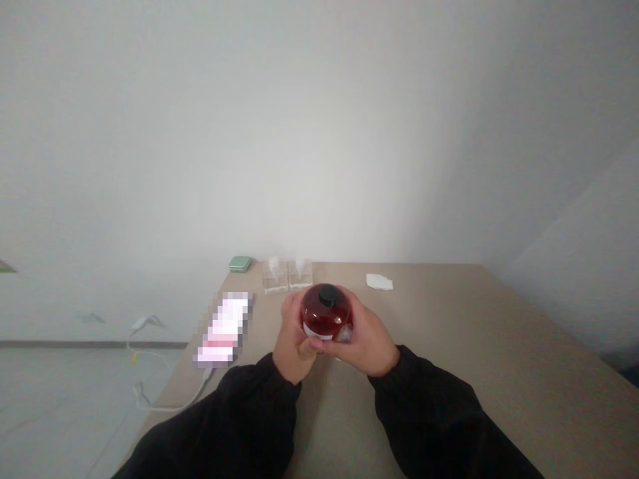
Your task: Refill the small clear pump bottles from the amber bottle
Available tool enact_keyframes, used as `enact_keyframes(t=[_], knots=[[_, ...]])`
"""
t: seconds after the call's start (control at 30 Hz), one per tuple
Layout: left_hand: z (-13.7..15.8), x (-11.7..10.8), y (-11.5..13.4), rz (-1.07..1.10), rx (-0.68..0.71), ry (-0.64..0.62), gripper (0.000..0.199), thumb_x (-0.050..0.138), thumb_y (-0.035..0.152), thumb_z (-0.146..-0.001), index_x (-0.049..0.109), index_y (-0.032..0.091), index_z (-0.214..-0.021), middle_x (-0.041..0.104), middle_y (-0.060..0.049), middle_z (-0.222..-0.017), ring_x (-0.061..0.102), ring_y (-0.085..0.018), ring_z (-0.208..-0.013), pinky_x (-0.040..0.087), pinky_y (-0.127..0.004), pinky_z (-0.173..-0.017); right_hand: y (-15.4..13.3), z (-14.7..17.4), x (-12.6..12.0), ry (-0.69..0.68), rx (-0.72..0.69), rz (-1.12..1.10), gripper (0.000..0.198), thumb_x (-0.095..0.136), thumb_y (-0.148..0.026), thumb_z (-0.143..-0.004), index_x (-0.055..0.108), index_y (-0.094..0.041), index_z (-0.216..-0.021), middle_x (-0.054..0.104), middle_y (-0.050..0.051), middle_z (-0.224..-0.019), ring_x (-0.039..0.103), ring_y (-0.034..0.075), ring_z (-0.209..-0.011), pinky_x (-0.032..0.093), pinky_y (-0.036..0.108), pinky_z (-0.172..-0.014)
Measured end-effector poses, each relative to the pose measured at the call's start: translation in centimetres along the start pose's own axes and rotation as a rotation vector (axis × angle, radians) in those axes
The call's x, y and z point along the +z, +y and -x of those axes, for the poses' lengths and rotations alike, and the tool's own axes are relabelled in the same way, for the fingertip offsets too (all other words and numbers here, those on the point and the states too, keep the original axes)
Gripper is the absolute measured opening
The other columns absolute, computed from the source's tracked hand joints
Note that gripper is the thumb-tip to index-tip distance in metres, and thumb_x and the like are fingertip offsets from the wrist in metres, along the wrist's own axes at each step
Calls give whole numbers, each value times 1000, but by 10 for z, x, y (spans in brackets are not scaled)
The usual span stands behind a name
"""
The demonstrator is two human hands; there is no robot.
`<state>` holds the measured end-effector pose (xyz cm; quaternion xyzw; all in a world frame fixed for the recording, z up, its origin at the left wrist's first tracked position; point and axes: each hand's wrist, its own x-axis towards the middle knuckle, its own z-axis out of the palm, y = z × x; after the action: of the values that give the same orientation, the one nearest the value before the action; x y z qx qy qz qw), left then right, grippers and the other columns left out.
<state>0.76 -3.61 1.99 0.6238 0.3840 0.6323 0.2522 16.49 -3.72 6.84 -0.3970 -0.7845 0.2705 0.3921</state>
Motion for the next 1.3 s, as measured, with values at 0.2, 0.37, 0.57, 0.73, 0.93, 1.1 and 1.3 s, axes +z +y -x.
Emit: enact_keyframes(t=[0.2,0.37,0.57,0.73,0.93,1.1,1.3], knots=[[6,-1,-20,-269,4,118,65,20,61,-93,31,17,-141,46,-16,-128,47,-29,-115,36,-50,-101,15,-26,2,193,154,47,72,75,-40,-69,42,-23,-131,62,11,-121,63,27,-102,49,43,-88],[9,-3,-22,-336,16,64,46,29,43,-97,36,17,-134,48,-15,-122,48,-26,-113,37,-47,-100,42,-71,1,219,416,198,67,72,-44,-68,40,-22,-122,66,9,-112,65,24,-98,48,38,-85],[9,-4,-16,-374,26,-21,43,35,41,-95,43,14,-127,53,-15,-118,49,-28,-113,37,-47,-99,76,-105,5,189,533,284,71,72,-53,-65,38,-20,-118,67,13,-105,67,27,-89,49,39,-79],[9,-3,-14,-380,3,-43,44,37,42,-93,45,13,-125,55,-16,-117,50,-29,-112,39,-49,-97,86,-111,7,175,544,329,74,68,-56,-68,35,-19,-124,67,13,-110,66,26,-99,47,37,-86],[10,-2,-14,-374,22,-72,43,37,42,-94,44,12,-125,54,-16,-118,49,-30,-111,39,-49,-97,78,-107,7,186,565,383,80,65,-58,-70,33,-20,-133,64,14,-117,63,27,-105,45,37,-88],[11,-2,-14,-383,39,-60,43,37,41,-94,44,12,-124,54,-16,-117,50,-30,-111,40,-49,-96,55,-98,3,263,624,467,66,45,-58,-83,34,-18,-134,61,21,-118,61,34,-104,42,46,-86],[9,-4,-10,-382,32,-48,40,37,39,-94,43,15,-126,54,-15,-118,49,-29,-111,39,-48,-97,39,-83,2,83,503,393,19,41,-20,-76,60,-24,-80,66,2,-78,60,21,-73,43,32,-68]])
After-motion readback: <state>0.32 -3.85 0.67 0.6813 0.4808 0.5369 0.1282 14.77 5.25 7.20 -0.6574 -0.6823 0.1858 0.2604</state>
